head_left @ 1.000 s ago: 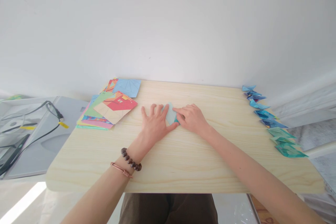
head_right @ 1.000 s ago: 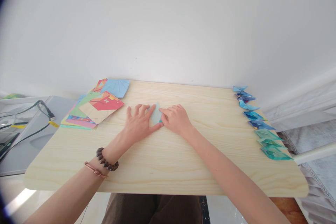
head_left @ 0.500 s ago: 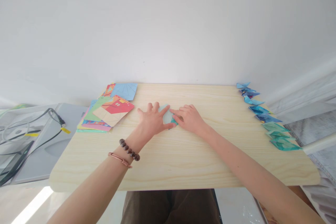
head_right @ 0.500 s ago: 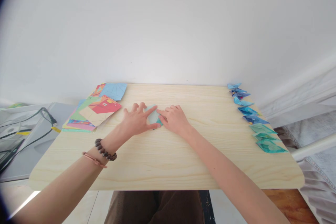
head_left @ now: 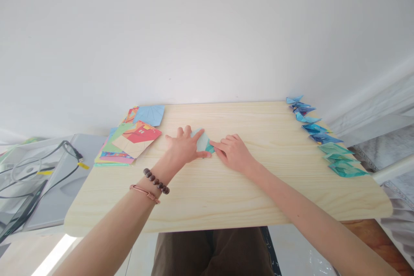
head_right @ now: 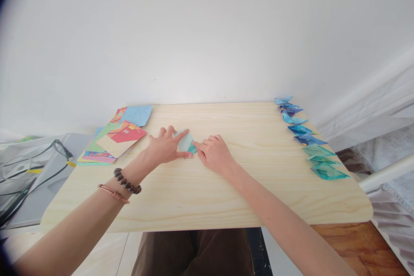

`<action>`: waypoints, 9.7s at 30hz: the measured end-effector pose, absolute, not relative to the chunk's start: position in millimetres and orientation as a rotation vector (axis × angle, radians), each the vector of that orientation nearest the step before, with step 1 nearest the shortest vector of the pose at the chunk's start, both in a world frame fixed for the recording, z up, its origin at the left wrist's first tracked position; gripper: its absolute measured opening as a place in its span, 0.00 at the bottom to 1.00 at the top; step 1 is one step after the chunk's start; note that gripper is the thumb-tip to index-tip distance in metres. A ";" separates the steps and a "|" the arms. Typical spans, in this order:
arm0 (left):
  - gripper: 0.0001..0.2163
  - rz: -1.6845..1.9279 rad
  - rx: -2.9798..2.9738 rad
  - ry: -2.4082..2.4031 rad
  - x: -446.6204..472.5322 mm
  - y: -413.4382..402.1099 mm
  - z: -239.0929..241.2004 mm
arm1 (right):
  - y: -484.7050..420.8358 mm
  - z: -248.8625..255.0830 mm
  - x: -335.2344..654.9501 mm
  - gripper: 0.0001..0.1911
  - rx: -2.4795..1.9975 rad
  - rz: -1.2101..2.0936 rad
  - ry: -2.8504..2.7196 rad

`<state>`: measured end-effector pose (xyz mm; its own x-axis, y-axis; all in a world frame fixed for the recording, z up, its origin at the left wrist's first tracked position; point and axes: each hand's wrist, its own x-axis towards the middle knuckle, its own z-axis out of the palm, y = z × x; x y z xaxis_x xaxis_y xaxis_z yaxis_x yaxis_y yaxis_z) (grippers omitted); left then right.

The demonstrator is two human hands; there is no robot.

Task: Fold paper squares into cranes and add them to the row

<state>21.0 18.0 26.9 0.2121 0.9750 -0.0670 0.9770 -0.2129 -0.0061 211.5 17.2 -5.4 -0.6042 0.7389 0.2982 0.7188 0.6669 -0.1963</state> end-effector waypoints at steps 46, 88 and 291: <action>0.11 0.932 1.635 1.446 -2.3 37.0 8.4 | 50.1 -1.8 215.9 0.11 -1.110 0.600 -2.175; 0.03 0.671 1.768 1.291 14.9 22.1 22.4 | 35.4 4.3 213.3 0.03 -0.959 0.933 -2.061; 0.04 0.735 2.088 1.177 14.1 19.6 12.7 | 33.4 -7.3 216.0 0.03 -1.056 0.957 -2.153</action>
<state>14.1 19.6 12.7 0.4468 0.8797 0.1625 0.5324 -0.4075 0.7420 216.0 33.4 -7.3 -0.5382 0.8270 0.1627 0.4333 0.4370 -0.7882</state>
